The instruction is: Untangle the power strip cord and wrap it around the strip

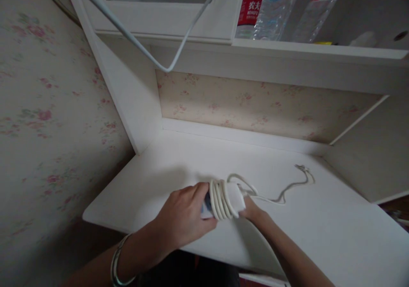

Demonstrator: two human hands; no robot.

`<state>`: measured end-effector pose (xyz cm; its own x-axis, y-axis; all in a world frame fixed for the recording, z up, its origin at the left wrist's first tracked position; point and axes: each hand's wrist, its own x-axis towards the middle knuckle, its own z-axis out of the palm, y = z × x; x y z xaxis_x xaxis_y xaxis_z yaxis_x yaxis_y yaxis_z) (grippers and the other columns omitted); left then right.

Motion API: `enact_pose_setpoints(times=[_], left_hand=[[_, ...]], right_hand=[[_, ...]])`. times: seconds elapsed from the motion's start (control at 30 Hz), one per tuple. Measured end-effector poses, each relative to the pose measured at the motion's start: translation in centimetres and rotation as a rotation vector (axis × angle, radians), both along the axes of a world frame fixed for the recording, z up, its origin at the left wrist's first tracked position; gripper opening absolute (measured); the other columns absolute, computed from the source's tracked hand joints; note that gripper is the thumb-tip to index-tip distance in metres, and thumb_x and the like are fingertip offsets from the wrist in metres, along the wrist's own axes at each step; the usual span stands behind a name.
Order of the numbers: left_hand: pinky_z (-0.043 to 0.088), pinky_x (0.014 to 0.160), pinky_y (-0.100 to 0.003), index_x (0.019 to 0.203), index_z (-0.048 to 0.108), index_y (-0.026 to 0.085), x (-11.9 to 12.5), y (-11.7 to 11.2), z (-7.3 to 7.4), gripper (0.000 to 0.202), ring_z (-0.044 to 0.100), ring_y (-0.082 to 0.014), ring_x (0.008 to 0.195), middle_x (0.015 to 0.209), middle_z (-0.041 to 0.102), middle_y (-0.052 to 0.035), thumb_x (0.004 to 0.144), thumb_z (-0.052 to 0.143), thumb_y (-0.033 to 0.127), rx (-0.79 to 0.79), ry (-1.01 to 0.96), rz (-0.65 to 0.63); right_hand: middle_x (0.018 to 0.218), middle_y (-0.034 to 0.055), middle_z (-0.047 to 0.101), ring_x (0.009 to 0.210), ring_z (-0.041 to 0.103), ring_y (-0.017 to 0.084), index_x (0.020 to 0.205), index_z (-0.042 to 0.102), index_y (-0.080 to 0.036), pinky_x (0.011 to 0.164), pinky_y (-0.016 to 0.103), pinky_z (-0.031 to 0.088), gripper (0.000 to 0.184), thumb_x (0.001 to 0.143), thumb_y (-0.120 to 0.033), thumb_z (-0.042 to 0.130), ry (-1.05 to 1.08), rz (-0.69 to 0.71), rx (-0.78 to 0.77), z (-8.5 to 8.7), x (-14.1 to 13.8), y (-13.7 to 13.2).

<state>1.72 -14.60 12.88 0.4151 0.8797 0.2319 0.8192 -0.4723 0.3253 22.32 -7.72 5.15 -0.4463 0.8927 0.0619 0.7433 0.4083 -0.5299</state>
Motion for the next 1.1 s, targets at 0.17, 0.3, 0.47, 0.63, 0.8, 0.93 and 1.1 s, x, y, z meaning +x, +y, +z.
enact_pose_setpoints(times=[0.17,0.3,0.47,0.63,0.8,0.93,1.1], left_hand=[[0.046,0.071,-0.031,0.102,0.053,0.019,-1.1,3.1,-0.1,0.031,0.065,-0.0241,0.084,0.093,0.067,-0.0077,0.077,0.061,0.037,-0.022,0.025,0.307],[0.045,0.076,-0.032,0.099,0.054,0.016,-1.1,5.0,-1.9,0.022,0.062,-0.0234,0.088,0.095,0.063,-0.0091,0.079,0.058,0.024,-0.023,0.051,0.323],[0.043,0.083,-0.036,0.099,0.052,0.013,-0.5,5.8,-4.9,0.019,0.056,-0.0241,0.092,0.099,0.056,-0.012,0.08,0.052,0.011,-0.003,0.137,0.224],[0.042,0.088,-0.037,0.101,0.052,0.013,0.9,5.4,-7.0,0.025,0.054,-0.0234,0.097,0.102,0.056,-0.0127,0.08,0.044,0.002,-0.009,0.203,0.114],[0.047,0.081,-0.035,0.093,0.059,0.015,3.1,3.8,-8.2,0.019,0.06,-0.023,0.089,0.093,0.064,-0.0101,0.08,0.047,0.009,-0.115,0.256,-0.12],[0.049,0.08,-0.038,0.102,0.057,0.017,3.3,1.8,-6.6,0.029,0.06,-0.0262,0.091,0.097,0.065,-0.0093,0.073,0.058,0.024,-0.139,0.245,-0.166],[0.048,0.079,-0.038,0.099,0.054,0.02,2.2,0.0,-3.5,0.03,0.06,-0.0253,0.088,0.096,0.063,-0.0056,0.071,0.061,0.029,-0.151,0.214,-0.242]], right_hand=[[0.053,0.003,0.062,0.049,0.059,0.014,0.074,0.064,-0.018,0.048,0.026,0.029,0.058,0.101,-0.032,0.015,-0.309,0.077,0.1,-1.3,-0.2,-4.2],[0.058,0.0014,0.064,0.048,0.059,0.014,0.077,0.06,-0.02,0.048,0.029,0.022,0.044,0.101,-0.029,0.024,-0.398,0.154,0.275,0.2,-0.8,-6.8],[0.059,0.0008,0.064,0.048,0.056,0.013,0.073,0.056,-0.019,0.051,0.03,0.018,0.039,0.1,-0.033,0.032,-0.374,0.165,0.365,3.1,-1.0,-7.6],[0.058,0.0001,0.06,0.049,0.051,0.011,0.068,0.056,-0.018,0.053,0.032,0.016,0.034,0.096,-0.028,0.04,-0.281,0.262,0.549,4.6,-1.9,-6.5],[0.053,0.001,0.06,0.047,0.049,0.01,0.062,0.06,-0.018,0.053,0.032,0.017,0.042,0.096,-0.031,0.038,-0.236,0.256,0.693,5.3,-3.1,-2.5],[0.054,0.003,0.063,0.047,0.049,0.01,0.059,0.062,-0.017,0.053,0.031,0.015,0.052,0.097,-0.039,0.034,-0.314,0.221,0.612,5.9,-2.6,0.7],[0.053,0.0037,0.062,0.047,0.05,0.01,0.059,0.064,-0.016,0.053,0.029,0.018,0.061,0.098,-0.043,0.027,-0.338,0.148,0.46,5.4,-1.5,2.7]])
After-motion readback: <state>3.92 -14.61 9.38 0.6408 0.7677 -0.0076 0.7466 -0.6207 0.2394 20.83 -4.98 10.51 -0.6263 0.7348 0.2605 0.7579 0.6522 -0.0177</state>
